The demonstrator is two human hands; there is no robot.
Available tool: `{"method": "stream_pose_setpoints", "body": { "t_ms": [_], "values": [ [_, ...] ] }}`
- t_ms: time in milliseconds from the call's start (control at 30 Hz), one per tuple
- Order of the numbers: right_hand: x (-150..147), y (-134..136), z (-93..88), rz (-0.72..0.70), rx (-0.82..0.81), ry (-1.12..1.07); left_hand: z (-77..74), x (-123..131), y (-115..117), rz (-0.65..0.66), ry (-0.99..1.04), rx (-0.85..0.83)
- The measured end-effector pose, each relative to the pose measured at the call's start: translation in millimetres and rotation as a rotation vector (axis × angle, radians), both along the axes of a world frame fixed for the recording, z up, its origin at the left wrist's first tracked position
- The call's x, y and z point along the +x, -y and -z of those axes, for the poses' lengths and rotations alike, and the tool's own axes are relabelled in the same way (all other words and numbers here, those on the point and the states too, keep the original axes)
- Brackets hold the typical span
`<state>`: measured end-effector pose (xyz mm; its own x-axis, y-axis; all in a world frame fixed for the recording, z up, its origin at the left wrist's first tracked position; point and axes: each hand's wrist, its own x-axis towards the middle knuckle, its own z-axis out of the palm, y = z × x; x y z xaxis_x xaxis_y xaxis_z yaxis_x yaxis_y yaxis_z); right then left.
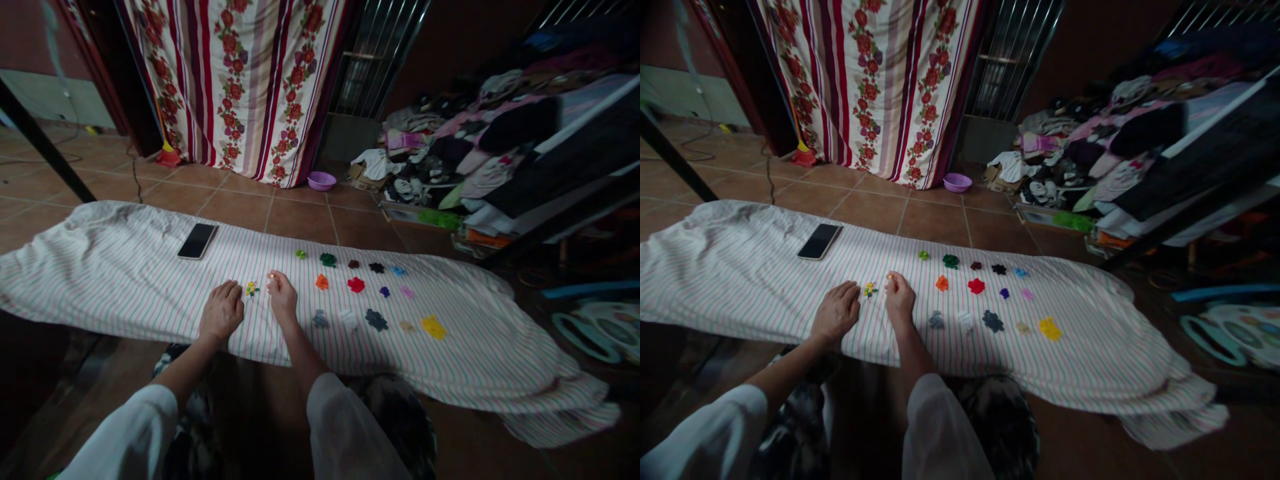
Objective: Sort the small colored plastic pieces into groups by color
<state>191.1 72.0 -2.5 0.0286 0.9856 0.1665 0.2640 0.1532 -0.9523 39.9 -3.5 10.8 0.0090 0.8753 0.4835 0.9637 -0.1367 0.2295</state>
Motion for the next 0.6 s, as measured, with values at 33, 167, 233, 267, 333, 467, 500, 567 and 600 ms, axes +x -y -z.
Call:
{"method": "stream_pose_setpoints", "body": {
  "t_ms": [33, 167, 233, 267, 333, 467, 500, 567, 600],
  "values": [
    [0.2, -0.1, -0.1, -0.003, -0.011, -0.013, -0.1, 0.2, 0.0, -0.001, 0.001, 0.002],
    [-0.2, -1.3, 0.8, 0.002, -0.031, -0.039, -0.1, 0.3, -0.1, -0.002, -0.013, 0.005],
    [-0.2, -1.9, 1.8, 0.004, -0.024, -0.051, -0.2, 0.3, -0.2, -0.003, -0.024, 0.007],
    [-0.1, -2.0, 2.1, 0.004, -0.015, -0.053, -0.3, 0.3, -0.2, -0.003, -0.027, 0.007],
    [0.6, -1.9, 2.5, 0.001, 0.005, -0.048, -0.5, 0.4, -0.1, -0.005, -0.027, 0.008],
    [2.0, -0.5, 1.0, 0.003, 0.008, -0.012, -0.7, 0.4, -0.2, -0.006, -0.015, 0.002],
    [2.1, 0.0, 0.3, 0.005, 0.004, -0.005, -0.7, 0.3, -0.2, -0.003, -0.013, 0.003],
    [1.7, 1.0, -1.1, 0.006, 0.003, 0.009, -0.8, 0.0, -0.2, 0.001, -0.014, 0.007],
    [1.4, 1.4, -1.8, 0.010, 0.006, 0.015, -0.9, -0.2, -0.3, 0.001, -0.015, 0.009]
  ]
}}
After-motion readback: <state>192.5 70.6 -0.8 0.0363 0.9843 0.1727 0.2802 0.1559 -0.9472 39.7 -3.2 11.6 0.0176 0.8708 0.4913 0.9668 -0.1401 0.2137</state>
